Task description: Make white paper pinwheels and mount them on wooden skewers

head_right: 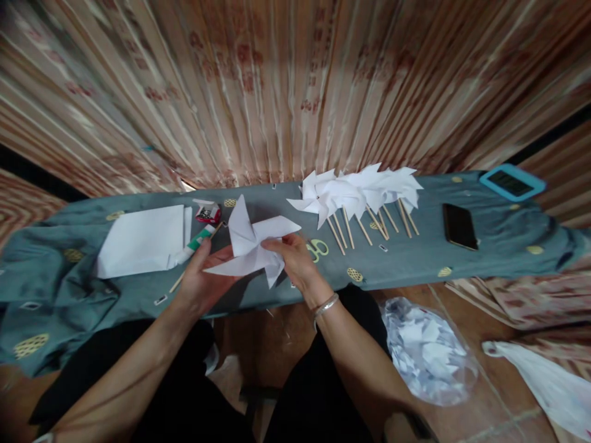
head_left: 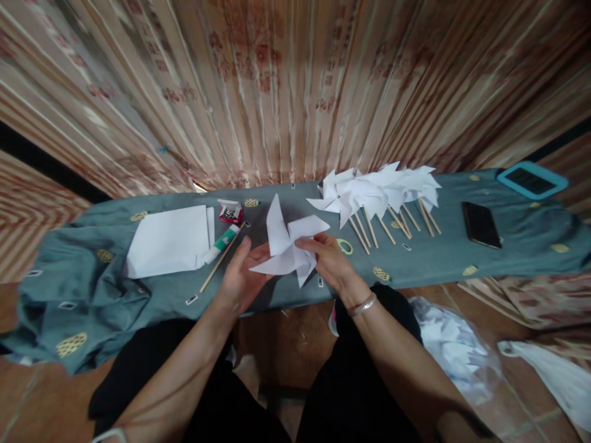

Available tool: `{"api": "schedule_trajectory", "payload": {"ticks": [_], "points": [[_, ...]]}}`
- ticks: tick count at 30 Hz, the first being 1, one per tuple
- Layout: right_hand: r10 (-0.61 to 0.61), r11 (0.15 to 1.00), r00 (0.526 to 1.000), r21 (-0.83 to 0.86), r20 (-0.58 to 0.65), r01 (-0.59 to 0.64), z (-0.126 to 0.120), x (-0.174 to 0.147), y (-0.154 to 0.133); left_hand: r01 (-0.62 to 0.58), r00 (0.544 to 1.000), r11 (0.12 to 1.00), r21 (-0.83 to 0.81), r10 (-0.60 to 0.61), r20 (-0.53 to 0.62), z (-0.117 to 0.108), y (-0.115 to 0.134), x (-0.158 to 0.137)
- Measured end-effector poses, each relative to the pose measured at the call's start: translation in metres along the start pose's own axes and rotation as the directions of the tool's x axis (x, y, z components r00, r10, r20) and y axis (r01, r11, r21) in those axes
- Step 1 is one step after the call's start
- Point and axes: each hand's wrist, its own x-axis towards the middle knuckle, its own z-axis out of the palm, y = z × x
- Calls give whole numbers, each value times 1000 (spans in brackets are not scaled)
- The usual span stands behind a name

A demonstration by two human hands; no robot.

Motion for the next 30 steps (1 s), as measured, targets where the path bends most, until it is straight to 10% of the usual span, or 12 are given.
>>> {"api": "schedule_trajectory", "payload": {"ticks": [15, 30], "points": [[-125, 950, 981, -266, 146, 161, 3, -12, 3, -22, 981, 959, 282, 76, -180, 3, -4, 3], [-35, 965, 987, -251, 158, 75, 11, -13, 9, -156, 933, 926, 344, 252, -256, -1, -7, 1]]}}
